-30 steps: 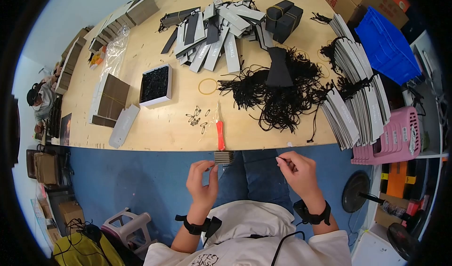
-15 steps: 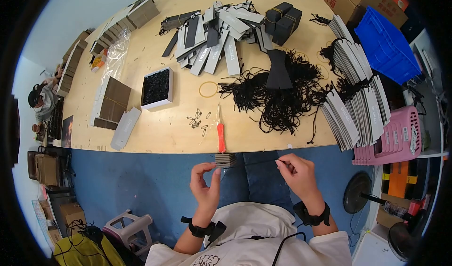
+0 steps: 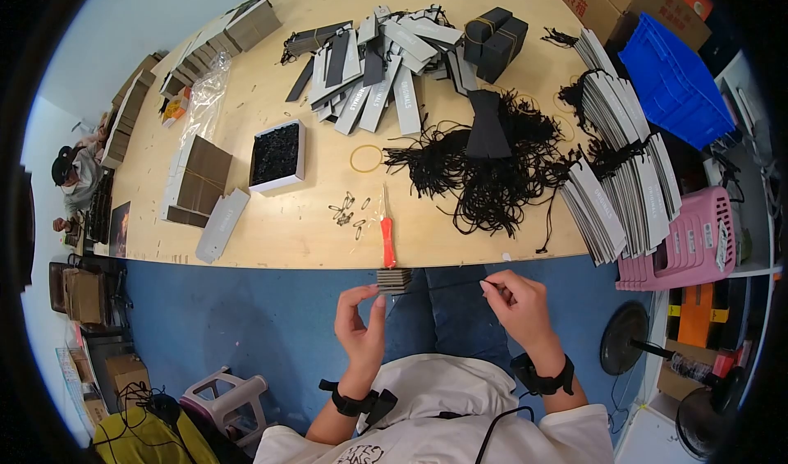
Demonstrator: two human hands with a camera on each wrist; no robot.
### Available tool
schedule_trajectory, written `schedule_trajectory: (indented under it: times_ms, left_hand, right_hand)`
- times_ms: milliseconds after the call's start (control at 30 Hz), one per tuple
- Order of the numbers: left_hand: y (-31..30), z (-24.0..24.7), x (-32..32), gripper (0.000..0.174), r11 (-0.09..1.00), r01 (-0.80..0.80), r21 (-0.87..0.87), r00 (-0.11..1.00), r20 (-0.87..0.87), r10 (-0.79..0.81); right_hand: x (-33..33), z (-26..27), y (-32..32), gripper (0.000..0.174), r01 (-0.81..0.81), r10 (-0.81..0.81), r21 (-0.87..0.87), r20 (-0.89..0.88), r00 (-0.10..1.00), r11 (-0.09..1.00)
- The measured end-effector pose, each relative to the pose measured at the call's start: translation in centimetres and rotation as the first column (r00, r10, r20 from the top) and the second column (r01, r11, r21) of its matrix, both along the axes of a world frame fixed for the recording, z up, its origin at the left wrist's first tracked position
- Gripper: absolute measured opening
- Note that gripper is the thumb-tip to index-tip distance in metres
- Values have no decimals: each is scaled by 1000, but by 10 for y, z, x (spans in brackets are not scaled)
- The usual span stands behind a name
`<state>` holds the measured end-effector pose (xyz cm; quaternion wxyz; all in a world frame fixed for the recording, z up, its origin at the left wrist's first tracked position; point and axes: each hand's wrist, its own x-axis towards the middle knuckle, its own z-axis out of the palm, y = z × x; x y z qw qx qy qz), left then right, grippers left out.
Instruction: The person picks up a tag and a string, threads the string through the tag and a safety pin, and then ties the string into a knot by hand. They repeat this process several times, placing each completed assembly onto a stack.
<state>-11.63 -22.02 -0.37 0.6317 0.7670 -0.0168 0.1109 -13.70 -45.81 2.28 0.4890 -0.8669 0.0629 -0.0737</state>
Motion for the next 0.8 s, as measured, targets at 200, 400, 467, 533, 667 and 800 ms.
schedule_trajectory:
  times_ms: [200,400,467,533,667,800]
  left_hand:
    - [-2,7,1,14,995,22,-102,999,-45,-26]
    - [-6,-1,-6,15,978,27,-206,996,-78,-44]
    - [-5,-3,-7,14,990,47,-134,997,-59,-55]
    - [-3,-7,-8,13,996,65,-60,997,-41,-67]
    - [2,-9,-10,10,993,90,76,994,49,-94]
    - [0,-7,-21,9,965,166,205,979,85,-187]
  right_hand:
    - [0,1,1,6,-2,3,-9,6,1000,1000]
    - [-1,1,0,5,-4,4,-11,-1,1000,1000]
    - [0,1,0,5,1,-1,-8,-3,1000,1000]
    - [1,-1,0,7,20,-20,0,61,998,1000]
    - [-3,-2,-2,9,87,-71,155,-109,992,984]
    - [-2,2,4,9,76,-31,356,-130,991,931]
